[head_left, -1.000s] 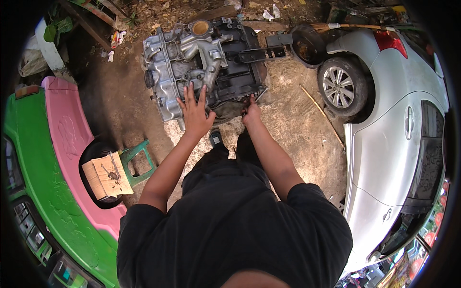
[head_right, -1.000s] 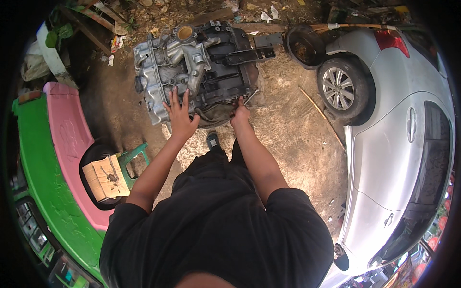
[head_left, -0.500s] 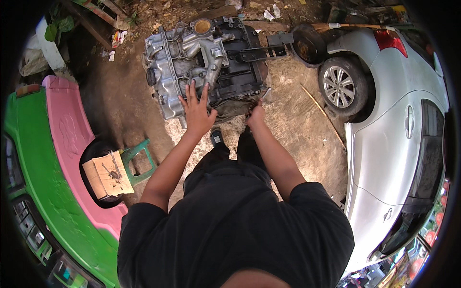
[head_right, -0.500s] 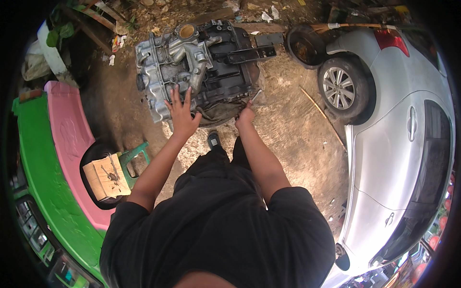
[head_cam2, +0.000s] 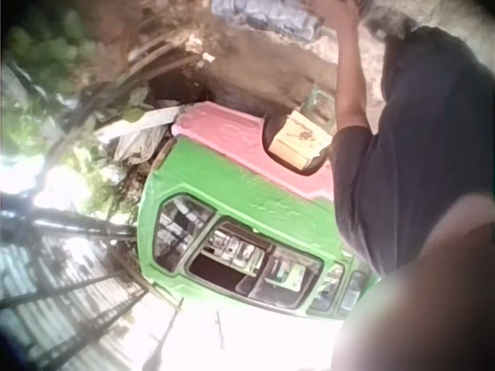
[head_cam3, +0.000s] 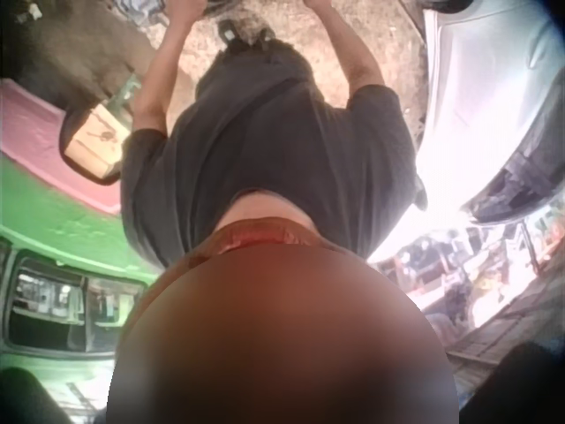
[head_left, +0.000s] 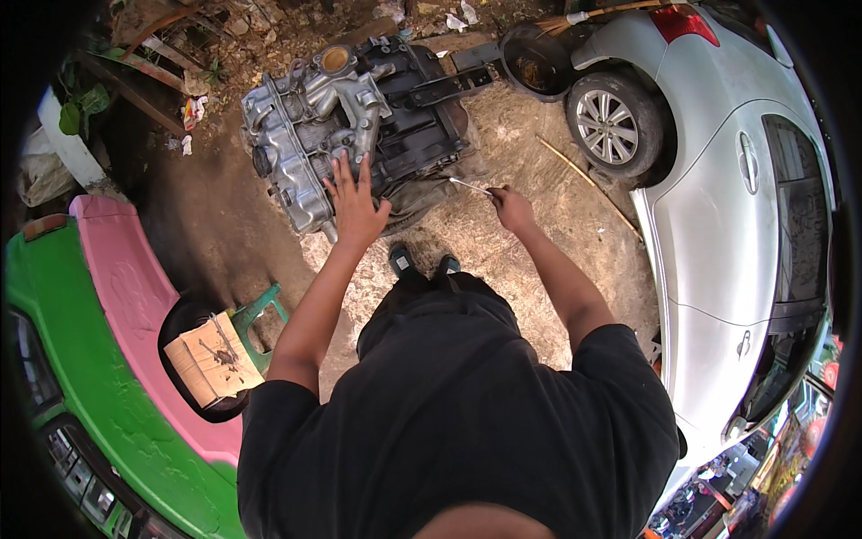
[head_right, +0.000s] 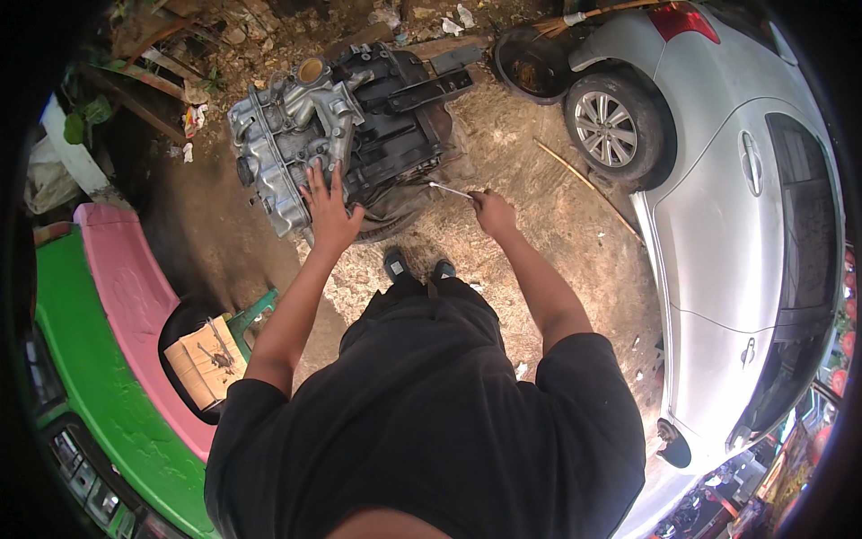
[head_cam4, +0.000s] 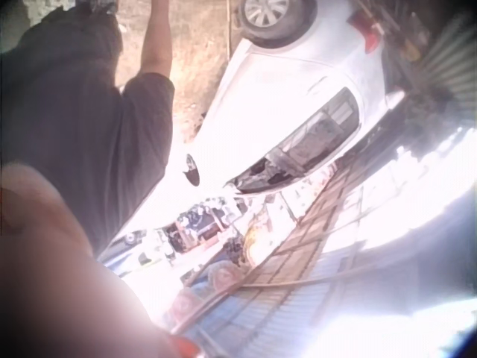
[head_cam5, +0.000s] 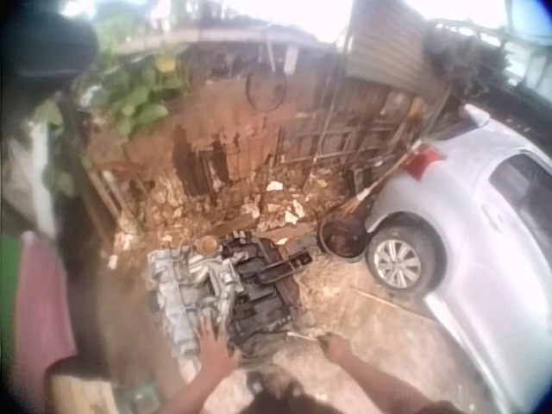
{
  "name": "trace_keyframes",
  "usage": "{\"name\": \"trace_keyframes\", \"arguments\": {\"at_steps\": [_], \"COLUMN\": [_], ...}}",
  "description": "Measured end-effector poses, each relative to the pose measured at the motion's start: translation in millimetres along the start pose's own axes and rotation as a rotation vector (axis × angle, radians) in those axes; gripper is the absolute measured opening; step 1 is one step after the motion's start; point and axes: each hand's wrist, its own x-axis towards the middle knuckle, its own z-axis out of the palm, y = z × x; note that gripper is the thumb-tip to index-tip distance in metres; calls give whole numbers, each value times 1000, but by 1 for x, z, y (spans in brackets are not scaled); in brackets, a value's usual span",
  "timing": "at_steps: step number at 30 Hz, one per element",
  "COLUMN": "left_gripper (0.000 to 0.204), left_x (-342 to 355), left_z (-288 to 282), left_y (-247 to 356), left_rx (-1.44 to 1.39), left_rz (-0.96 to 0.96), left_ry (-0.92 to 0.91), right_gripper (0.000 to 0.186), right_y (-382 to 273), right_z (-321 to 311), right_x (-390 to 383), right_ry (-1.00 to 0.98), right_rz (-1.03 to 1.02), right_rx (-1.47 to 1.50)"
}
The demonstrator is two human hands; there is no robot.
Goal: The person uses a wrench to loosen and remove bolts from a car engine block resting on a tire. They repeatedly reposition the wrench and apply force to turn the bolts, occasionally pausing to adjust their grip or stance.
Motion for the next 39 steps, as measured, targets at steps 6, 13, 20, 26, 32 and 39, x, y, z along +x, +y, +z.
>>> {"name": "trace_keyframes", "arguments": {"at_steps": [6, 13, 20, 26, 32, 39], "left_gripper": [102, 102, 97, 97, 97, 96], "left_x": [2, 2, 1, 1, 2, 4], "left_z": [3, -1, 2, 1, 0, 2], "left_y": [3, 9, 11, 14, 16, 16], "left_rx": [55, 154, 197, 248, 280, 305], "left_rz": [-31, -91, -96, -110, -143, -168], "left_ry": [4, -28, 10, 5, -31, -40], "right_gripper": [23, 21, 22, 22, 27, 25], "right_y": [-40, -54, -45, -37, -31, -28], "right_z": [-61, -81, -80, -81, -69, -66], "right_x": [42, 74, 75, 63, 65, 73], "right_ry": [-80, -122, -78, 89, -70, -36], "right_rz": [-251, -395, -396, -424, -438, -504], "right_rx": [-359, -521, -493, -382, -406, -373]}}
